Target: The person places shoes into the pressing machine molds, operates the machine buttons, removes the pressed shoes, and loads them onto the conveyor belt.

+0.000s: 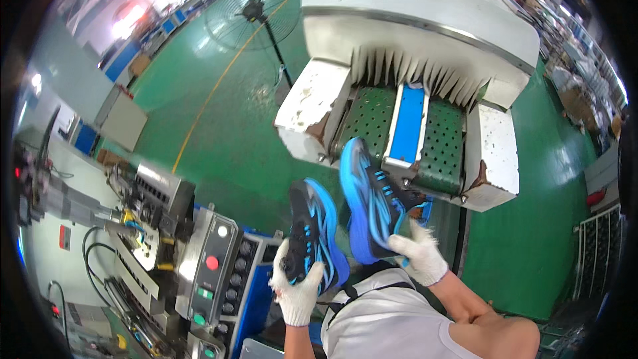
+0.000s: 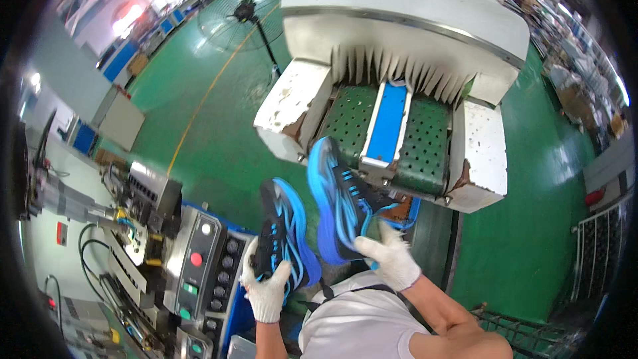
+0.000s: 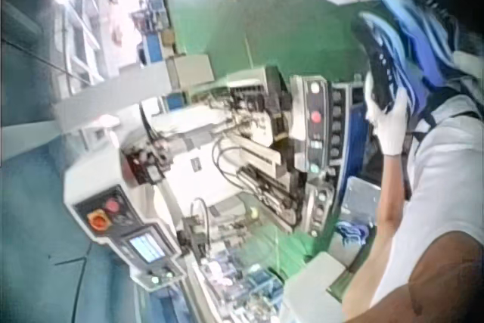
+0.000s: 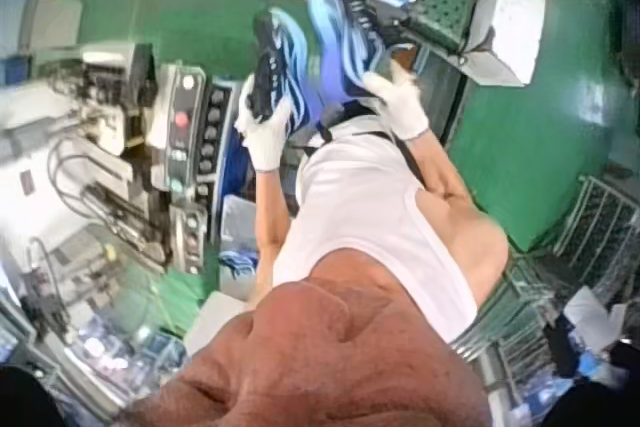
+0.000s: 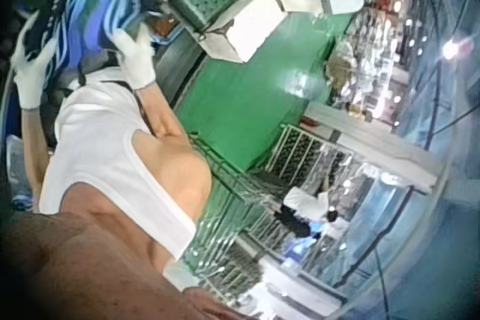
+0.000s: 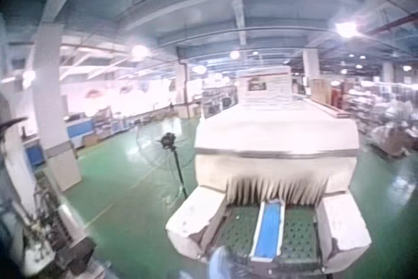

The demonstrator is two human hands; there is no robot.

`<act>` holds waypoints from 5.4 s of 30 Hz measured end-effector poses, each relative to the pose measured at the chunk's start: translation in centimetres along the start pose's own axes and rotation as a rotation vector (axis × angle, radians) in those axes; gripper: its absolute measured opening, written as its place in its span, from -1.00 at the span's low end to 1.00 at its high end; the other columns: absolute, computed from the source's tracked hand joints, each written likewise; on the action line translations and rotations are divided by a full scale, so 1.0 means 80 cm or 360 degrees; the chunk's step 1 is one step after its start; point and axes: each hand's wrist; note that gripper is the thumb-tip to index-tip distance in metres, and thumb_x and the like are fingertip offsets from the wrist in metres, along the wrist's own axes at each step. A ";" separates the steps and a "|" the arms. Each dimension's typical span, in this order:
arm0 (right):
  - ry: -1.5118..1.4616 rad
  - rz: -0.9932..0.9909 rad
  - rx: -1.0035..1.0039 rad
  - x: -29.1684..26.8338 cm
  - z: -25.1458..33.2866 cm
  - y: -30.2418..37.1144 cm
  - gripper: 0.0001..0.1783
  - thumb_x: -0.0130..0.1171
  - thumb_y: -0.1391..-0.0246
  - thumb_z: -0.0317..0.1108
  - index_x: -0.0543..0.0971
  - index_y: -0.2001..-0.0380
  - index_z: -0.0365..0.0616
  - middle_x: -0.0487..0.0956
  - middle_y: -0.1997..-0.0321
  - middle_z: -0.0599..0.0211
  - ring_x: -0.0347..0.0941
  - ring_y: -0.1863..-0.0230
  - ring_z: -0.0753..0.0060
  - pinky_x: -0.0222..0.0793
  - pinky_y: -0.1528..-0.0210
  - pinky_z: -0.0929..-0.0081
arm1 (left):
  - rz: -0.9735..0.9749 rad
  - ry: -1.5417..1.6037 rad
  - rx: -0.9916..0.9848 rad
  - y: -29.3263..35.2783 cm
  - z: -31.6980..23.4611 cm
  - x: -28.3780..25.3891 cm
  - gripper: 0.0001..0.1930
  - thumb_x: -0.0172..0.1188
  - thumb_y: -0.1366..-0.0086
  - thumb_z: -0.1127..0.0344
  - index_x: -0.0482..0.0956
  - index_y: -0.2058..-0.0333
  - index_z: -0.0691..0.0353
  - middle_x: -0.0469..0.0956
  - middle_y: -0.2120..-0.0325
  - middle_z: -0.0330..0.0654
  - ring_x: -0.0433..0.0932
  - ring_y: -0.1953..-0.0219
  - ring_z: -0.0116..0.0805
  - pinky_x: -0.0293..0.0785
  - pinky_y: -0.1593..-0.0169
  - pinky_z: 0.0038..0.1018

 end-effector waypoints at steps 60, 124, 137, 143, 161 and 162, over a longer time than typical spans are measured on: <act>0.2409 0.3068 -0.0245 0.393 -0.569 0.287 -0.25 0.26 -0.25 -0.32 0.26 -0.40 -0.41 0.41 -0.43 -0.13 0.38 -0.44 0.04 0.30 -0.46 0.23 | -0.3092 0.0194 -0.1910 0.945 0.294 -0.267 -0.22 -0.31 -0.57 -0.26 0.81 0.36 0.18 0.70 0.41 -0.12 0.64 0.22 -0.10 0.49 -0.04 -0.26; 0.2572 0.2674 0.0155 0.428 -0.638 0.311 -0.03 0.36 -0.04 -0.02 0.25 -0.41 -0.30 0.34 -0.43 -0.22 0.26 -0.47 -0.21 0.11 -0.52 0.08 | -0.2012 -0.0829 -0.1002 0.657 0.448 -0.669 -0.25 0.43 -0.25 0.07 0.39 -0.30 0.35 0.47 -0.20 0.14 0.52 -0.20 0.06 0.40 -0.31 -0.19; 0.0603 0.1690 0.1490 0.404 -0.468 0.235 -0.49 0.46 -0.12 -0.34 0.56 -0.10 -0.26 0.67 0.08 0.29 0.60 0.15 0.48 0.56 0.12 0.44 | -0.2003 0.0025 -0.1414 0.608 0.389 -0.573 -0.37 0.43 -0.23 0.19 0.48 -0.17 0.45 0.60 -0.06 0.03 0.60 0.00 -0.06 0.55 -0.11 -0.18; 0.1270 0.1626 0.0854 0.340 -0.375 0.156 -0.13 0.45 -0.01 0.18 0.49 -0.15 -0.32 0.66 0.18 0.19 0.60 0.28 0.41 0.55 0.23 0.46 | -0.1763 0.0089 -0.1133 0.526 0.305 -0.403 -0.42 0.34 -0.28 0.26 0.46 -0.17 0.51 0.56 -0.05 0.02 0.55 0.01 -0.23 0.51 -0.13 -0.27; 0.0582 0.0222 0.0288 -0.052 0.007 -0.040 -0.67 0.45 -0.10 -0.18 0.61 0.25 -0.20 0.59 0.40 0.49 0.45 0.39 0.56 0.42 0.32 0.44 | 0.0275 -0.1370 0.0507 0.038 0.122 -0.057 -0.43 0.34 0.01 0.48 0.58 -0.07 0.30 0.50 -0.02 0.17 0.48 -0.04 0.10 0.37 -0.22 -0.14; 0.0428 0.0003 0.0122 -0.073 0.013 -0.042 -0.65 0.46 -0.09 -0.21 0.61 0.19 -0.21 0.61 0.34 0.46 0.47 0.34 0.55 0.44 0.26 0.43 | 0.0340 -0.1352 0.0505 0.010 0.107 -0.034 -0.43 0.35 0.02 0.48 0.58 -0.07 0.27 0.53 0.02 0.14 0.49 0.00 0.07 0.39 -0.18 -0.15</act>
Point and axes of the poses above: each hand's wrist, its own y-axis away from the middle knuckle, its own x-axis out of the palm, z = x × y
